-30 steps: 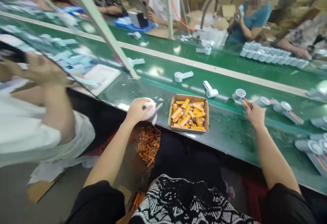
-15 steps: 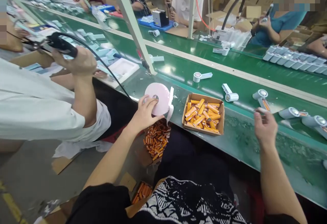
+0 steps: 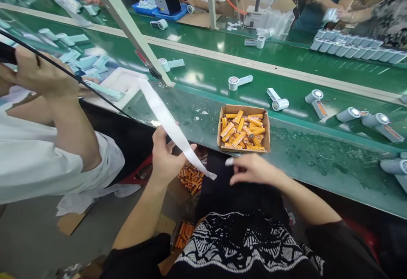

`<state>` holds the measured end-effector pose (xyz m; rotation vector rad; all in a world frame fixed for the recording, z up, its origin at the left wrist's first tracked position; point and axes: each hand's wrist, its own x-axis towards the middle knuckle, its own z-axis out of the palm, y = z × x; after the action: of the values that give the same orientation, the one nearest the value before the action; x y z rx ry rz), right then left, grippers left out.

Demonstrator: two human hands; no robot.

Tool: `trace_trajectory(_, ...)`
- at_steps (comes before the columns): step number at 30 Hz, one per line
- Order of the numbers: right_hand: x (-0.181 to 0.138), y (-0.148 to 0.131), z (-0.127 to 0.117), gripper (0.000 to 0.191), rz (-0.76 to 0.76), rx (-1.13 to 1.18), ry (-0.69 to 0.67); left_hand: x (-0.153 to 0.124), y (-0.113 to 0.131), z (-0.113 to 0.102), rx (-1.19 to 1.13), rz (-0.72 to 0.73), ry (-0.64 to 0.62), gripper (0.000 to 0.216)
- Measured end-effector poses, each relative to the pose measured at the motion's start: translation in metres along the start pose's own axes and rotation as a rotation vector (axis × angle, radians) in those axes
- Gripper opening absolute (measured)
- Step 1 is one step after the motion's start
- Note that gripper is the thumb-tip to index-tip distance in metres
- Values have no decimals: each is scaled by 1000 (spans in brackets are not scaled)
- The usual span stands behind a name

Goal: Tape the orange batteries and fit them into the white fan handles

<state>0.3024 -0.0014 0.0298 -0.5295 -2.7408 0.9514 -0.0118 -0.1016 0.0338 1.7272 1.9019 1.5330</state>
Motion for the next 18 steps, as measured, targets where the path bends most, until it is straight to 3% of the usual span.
trace_trajectory(3, 2, 30, -40, 33, 254, -258, 288, -8, 1, 14, -5, 12, -44, 79)
trace_trajectory(5, 5, 46, -53, 20, 382, -395, 283, -11, 7, 27, 37, 56, -98, 78)
trace_trajectory(8, 7, 64, -53, 9, 404, -402, 315, -11, 11, 41, 157, 161, -165, 80)
trace_trajectory(13, -1, 72, -51, 27, 235, -223, 750, -7, 10, 48, 337, 306, -226, 73)
trace_trajectory(16, -7, 58, -54, 35, 196, 104, 854, -5, 15, 50, 412, 383, -196, 66)
trace_trajectory(18, -10, 42, -54, 40, 195, 333, 843, -6, 20, 53, 455, 430, -187, 65)
